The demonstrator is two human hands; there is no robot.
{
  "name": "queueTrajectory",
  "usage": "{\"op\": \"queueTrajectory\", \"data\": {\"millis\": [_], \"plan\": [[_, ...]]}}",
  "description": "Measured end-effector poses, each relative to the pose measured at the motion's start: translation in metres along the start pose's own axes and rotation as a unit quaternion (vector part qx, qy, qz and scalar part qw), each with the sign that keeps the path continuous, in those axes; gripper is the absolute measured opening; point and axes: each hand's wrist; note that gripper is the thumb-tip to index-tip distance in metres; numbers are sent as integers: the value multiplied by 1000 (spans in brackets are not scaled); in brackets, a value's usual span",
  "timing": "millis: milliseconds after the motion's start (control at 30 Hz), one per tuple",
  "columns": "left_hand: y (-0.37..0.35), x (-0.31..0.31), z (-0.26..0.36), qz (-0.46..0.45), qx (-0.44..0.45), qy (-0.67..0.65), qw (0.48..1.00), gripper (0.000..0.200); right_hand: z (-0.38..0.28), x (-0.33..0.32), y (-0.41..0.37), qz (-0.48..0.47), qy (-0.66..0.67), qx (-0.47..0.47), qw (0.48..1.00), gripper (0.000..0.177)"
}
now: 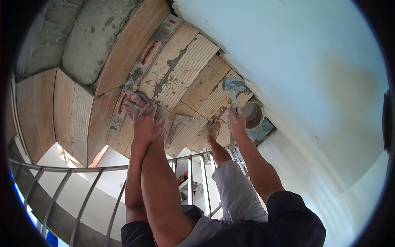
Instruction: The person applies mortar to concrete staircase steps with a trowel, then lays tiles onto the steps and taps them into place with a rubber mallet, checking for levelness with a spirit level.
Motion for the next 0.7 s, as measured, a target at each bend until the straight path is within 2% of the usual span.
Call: {"op": "queueTrajectory", "data": {"millis": [133, 200, 267, 333, 400, 533, 600, 700], "plan": [[9, 17, -15, 34, -73, -64, 995, 60, -18, 5, -23, -31, 12, 67, 997, 33], [10, 24, -24, 116, -43, -167, 978, 55, -23, 10, -31, -60, -7, 54, 997, 33], [3, 25, -21, 126, -41, -128, 983, 57, -16, 13, -33, -67, -17, 48, 996, 33], [1, 26, -13, 126, -28, -96, 987, 59, -7, 18, -30, -56, -105, -30, 992, 32], [-4, 25, -10, 84, -76, -108, 988, 60, -8, 20, -30, -68, -92, -32, 993, 31], [-5, 26, -11, 88, -87, -70, 990, 65, -27, 22, -31, -100, -42, -34, 994, 31], [-6, 26, -10, 75, -73, -23, 994, 67, -27, 23, -28, -105, -35, -30, 993, 30], [-7, 25, -6, 87, -45, -19, 995, 66, -32, 18, -28, -109, -58, -23, 992, 33]]}}
Point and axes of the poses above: each hand's wrist, its own y-axis towards the middle knuckle, its own x-axis out of the palm, z = x × y, and after that the axes turned 15 degrees about -y, right-handed
